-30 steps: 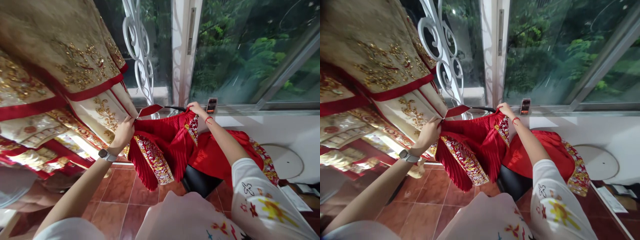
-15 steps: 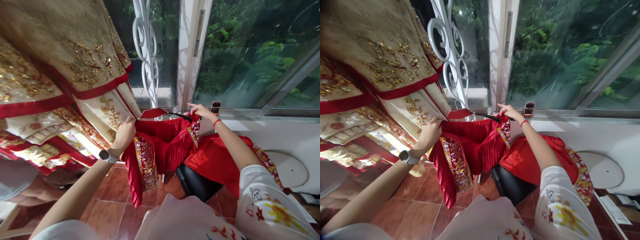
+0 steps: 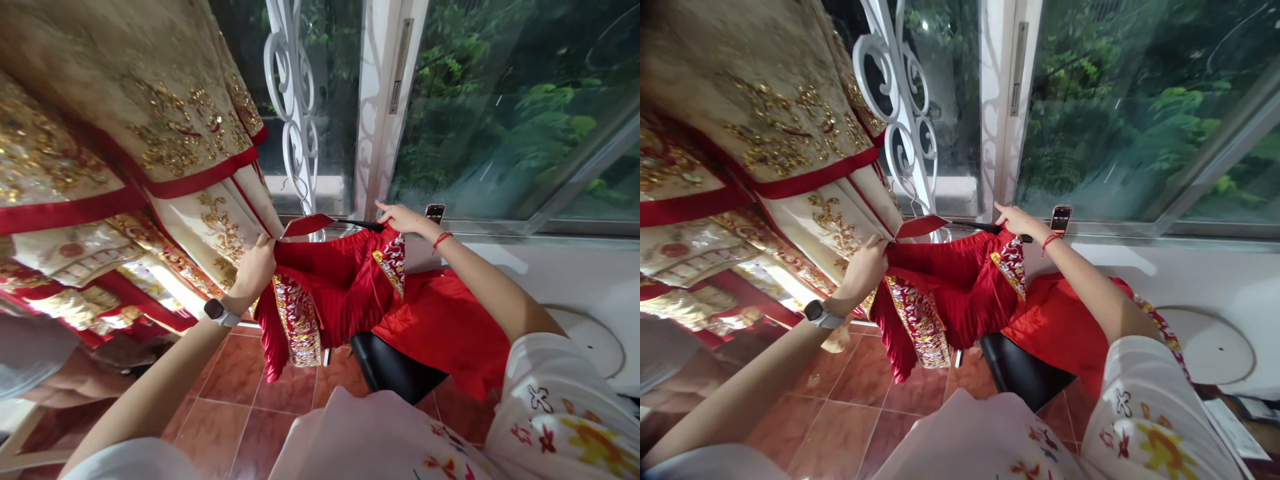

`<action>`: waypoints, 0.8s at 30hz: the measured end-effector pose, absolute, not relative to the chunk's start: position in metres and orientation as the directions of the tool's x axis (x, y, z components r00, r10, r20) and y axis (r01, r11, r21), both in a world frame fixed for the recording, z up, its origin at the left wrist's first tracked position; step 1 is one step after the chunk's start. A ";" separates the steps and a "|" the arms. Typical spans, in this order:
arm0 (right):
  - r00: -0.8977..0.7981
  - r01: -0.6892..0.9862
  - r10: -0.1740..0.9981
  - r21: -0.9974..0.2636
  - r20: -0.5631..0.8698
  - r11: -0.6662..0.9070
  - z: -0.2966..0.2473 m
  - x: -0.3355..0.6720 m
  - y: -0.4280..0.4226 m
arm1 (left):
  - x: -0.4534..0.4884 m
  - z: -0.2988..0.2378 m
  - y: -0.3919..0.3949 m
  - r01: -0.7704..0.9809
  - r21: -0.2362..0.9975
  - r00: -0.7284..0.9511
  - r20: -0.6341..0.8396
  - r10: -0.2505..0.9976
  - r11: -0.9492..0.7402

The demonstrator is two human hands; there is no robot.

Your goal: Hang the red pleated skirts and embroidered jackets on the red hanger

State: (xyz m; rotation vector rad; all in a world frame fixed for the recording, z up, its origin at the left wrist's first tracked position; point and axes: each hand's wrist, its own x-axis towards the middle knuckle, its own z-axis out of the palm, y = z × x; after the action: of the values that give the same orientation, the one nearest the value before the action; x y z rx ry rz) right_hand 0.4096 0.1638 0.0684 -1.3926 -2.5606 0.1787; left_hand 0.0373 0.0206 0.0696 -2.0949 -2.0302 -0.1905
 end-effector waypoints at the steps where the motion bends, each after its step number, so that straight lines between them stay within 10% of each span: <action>1: -0.518 0.814 0.840 -0.210 0.159 0.542 0.070 0.405 0.167 | 0.038 0.070 0.020 0.998 -0.062 0.028 0.243 0.970 -0.014; 15: -0.182 0.809 0.880 -0.442 0.439 0.388 0.104 0.396 0.205 | 0.045 0.066 0.026 0.998 -0.056 -0.016 0.223 0.975 0.030; 24: -0.540 0.707 0.743 -0.267 0.395 0.655 0.126 0.353 0.161 | 0.060 0.063 0.025 0.988 -0.124 -0.073 0.181 0.981 0.096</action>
State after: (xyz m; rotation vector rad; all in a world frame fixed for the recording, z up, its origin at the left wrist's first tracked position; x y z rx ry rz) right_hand 0.3528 0.1608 0.1263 -1.1300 -2.3951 0.1033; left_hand 0.0597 0.0251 0.0625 -1.9760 -2.1527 -0.0455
